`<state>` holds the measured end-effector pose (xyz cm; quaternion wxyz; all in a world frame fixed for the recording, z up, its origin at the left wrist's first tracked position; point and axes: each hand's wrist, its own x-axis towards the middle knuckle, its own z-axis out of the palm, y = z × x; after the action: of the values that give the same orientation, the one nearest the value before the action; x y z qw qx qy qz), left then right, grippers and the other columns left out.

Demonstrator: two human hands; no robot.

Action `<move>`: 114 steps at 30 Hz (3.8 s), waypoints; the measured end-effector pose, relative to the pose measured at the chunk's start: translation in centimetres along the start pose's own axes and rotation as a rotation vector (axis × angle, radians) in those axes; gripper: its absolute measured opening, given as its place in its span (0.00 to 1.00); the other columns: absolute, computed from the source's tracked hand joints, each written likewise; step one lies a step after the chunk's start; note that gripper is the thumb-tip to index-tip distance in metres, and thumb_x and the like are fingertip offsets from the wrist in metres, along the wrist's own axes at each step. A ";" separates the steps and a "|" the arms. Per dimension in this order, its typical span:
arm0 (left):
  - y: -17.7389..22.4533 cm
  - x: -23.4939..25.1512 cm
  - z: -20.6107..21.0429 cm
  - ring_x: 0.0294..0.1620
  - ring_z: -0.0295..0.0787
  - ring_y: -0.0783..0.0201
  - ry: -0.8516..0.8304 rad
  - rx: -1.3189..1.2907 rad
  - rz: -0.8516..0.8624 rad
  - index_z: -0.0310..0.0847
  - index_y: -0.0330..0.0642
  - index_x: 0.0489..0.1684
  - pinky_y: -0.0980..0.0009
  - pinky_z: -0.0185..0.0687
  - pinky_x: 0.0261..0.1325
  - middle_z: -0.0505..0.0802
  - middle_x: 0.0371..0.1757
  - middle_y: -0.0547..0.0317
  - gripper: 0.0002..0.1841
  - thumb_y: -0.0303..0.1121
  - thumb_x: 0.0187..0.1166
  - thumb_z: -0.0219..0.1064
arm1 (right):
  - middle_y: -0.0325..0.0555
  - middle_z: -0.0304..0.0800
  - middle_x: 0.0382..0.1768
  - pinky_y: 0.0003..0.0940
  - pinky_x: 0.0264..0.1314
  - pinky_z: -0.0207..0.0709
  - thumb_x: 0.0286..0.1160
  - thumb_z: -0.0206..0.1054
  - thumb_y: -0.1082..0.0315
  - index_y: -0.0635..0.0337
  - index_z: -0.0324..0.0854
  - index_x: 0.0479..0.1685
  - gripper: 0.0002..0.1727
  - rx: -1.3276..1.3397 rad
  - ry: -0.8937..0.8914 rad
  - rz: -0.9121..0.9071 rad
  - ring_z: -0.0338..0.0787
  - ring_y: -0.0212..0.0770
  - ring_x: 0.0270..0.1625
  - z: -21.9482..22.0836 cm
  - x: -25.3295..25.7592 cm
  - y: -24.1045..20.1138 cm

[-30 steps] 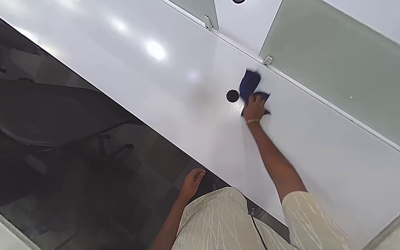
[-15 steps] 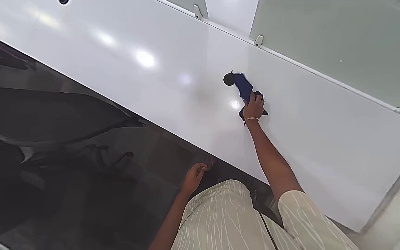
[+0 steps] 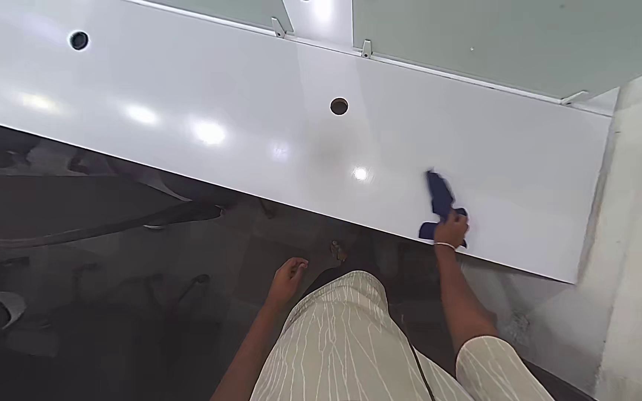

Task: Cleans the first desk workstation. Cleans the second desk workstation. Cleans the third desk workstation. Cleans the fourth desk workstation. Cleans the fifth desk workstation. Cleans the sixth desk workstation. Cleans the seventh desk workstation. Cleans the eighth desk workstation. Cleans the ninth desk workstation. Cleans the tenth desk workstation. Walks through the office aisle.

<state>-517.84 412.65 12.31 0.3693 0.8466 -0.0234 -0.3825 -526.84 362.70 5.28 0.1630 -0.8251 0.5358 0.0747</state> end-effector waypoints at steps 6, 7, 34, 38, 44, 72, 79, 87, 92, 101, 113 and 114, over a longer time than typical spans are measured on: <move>-1.4 -0.3 1.3 0.52 0.92 0.63 -0.074 0.014 0.033 0.85 0.38 0.59 0.62 0.87 0.62 0.93 0.55 0.51 0.15 0.37 0.89 0.58 | 0.71 0.68 0.82 0.65 0.79 0.71 0.86 0.55 0.62 0.58 0.76 0.79 0.25 -0.005 -0.032 0.121 0.70 0.71 0.82 1.9 -5.8 -4.0; -1.2 -0.1 1.6 0.53 0.92 0.63 -0.099 0.019 0.030 0.85 0.39 0.60 0.62 0.87 0.63 0.93 0.55 0.51 0.15 0.37 0.89 0.58 | 0.72 0.70 0.80 0.67 0.77 0.71 0.84 0.56 0.65 0.58 0.78 0.77 0.24 -0.023 -0.091 0.007 0.72 0.72 0.81 3.0 -8.1 -6.2; 8.5 7.2 2.7 0.45 0.91 0.65 0.021 -0.134 -0.161 0.85 0.40 0.59 0.63 0.87 0.56 0.94 0.50 0.53 0.13 0.36 0.88 0.59 | 0.70 0.75 0.77 0.66 0.75 0.73 0.82 0.62 0.55 0.53 0.83 0.73 0.24 -0.160 -0.204 -0.515 0.73 0.72 0.80 1.9 11.4 -23.9; 9.6 7.8 3.2 0.51 0.92 0.65 0.094 -0.219 -0.217 0.85 0.40 0.59 0.64 0.87 0.60 0.94 0.53 0.54 0.14 0.37 0.88 0.60 | 0.70 0.69 0.81 0.74 0.69 0.73 0.84 0.63 0.48 0.52 0.78 0.77 0.28 -0.052 -0.127 -0.543 0.69 0.75 0.81 2.3 22.3 -37.4; 9.3 7.1 4.1 0.52 0.92 0.66 0.146 -0.245 -0.301 0.86 0.40 0.59 0.64 0.86 0.61 0.94 0.54 0.54 0.14 0.37 0.88 0.59 | 0.72 0.73 0.76 0.74 0.67 0.75 0.83 0.64 0.57 0.56 0.80 0.74 0.24 -0.105 -0.230 -0.718 0.73 0.76 0.77 3.7 18.7 -39.6; 2.0 -0.6 1.6 0.55 0.90 0.60 0.390 -0.451 -0.284 0.85 0.42 0.61 0.59 0.83 0.66 0.92 0.58 0.51 0.16 0.42 0.90 0.58 | 0.73 0.80 0.68 0.69 0.65 0.78 0.69 0.74 0.66 0.60 0.88 0.62 0.20 -0.389 -0.398 -1.051 0.79 0.73 0.72 6.8 -7.3 -20.4; -7.9 -5.9 0.3 0.54 0.90 0.57 0.487 -0.621 -0.317 0.85 0.40 0.60 0.55 0.83 0.64 0.92 0.54 0.48 0.15 0.39 0.89 0.58 | 0.81 0.72 0.75 0.56 0.89 0.60 0.81 0.70 0.62 0.81 0.71 0.74 0.32 -0.092 -0.804 -0.955 0.70 0.71 0.82 8.5 -16.4 -27.3; -22.4 -18.0 -0.5 0.55 0.91 0.52 0.697 -0.840 -0.509 0.83 0.34 0.62 0.53 0.83 0.66 0.92 0.56 0.42 0.15 0.34 0.89 0.59 | 0.71 0.77 0.72 0.48 0.84 0.67 0.82 0.67 0.65 0.75 0.71 0.75 0.28 0.081 -1.180 -1.116 0.77 0.58 0.78 10.8 -40.1 -38.9; -27.2 -24.1 -2.3 0.54 0.91 0.51 0.850 -0.913 -0.618 0.83 0.33 0.62 0.53 0.82 0.65 0.92 0.55 0.40 0.15 0.32 0.89 0.59 | 0.65 0.80 0.70 0.41 0.80 0.72 0.81 0.66 0.64 0.72 0.74 0.73 0.26 0.093 -1.388 -1.247 0.81 0.49 0.73 11.1 -52.8 -44.6; -35.3 -21.6 -12.9 0.54 0.91 0.55 0.871 -1.050 -0.554 0.83 0.34 0.63 0.56 0.84 0.64 0.92 0.55 0.44 0.15 0.34 0.88 0.60 | 0.59 0.82 0.71 0.29 0.75 0.77 0.84 0.62 0.67 0.71 0.65 0.81 0.29 0.327 -1.416 -1.060 0.85 0.35 0.69 13.7 -65.1 -57.6; -51.4 -22.0 -33.0 0.61 0.88 0.44 0.645 -1.021 -0.905 0.81 0.33 0.67 0.46 0.78 0.69 0.90 0.60 0.36 0.20 0.41 0.91 0.58 | 0.59 0.81 0.70 0.30 0.72 0.79 0.87 0.59 0.65 0.70 0.63 0.82 0.28 0.512 -1.378 -1.002 0.86 0.35 0.67 23.1 -79.3 -85.7; -52.4 -21.9 -34.7 0.62 0.87 0.43 0.631 -1.031 -0.933 0.81 0.33 0.66 0.45 0.77 0.70 0.90 0.60 0.36 0.20 0.40 0.91 0.58 | 0.58 0.82 0.69 0.28 0.71 0.79 0.87 0.59 0.66 0.70 0.63 0.82 0.28 0.536 -1.390 -1.003 0.86 0.34 0.66 23.3 -80.8 -87.7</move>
<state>-522.95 478.85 7.47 0.5071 0.5583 0.6250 -0.2013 -479.48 473.00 24.17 0.6509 -0.6650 -0.1077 0.3499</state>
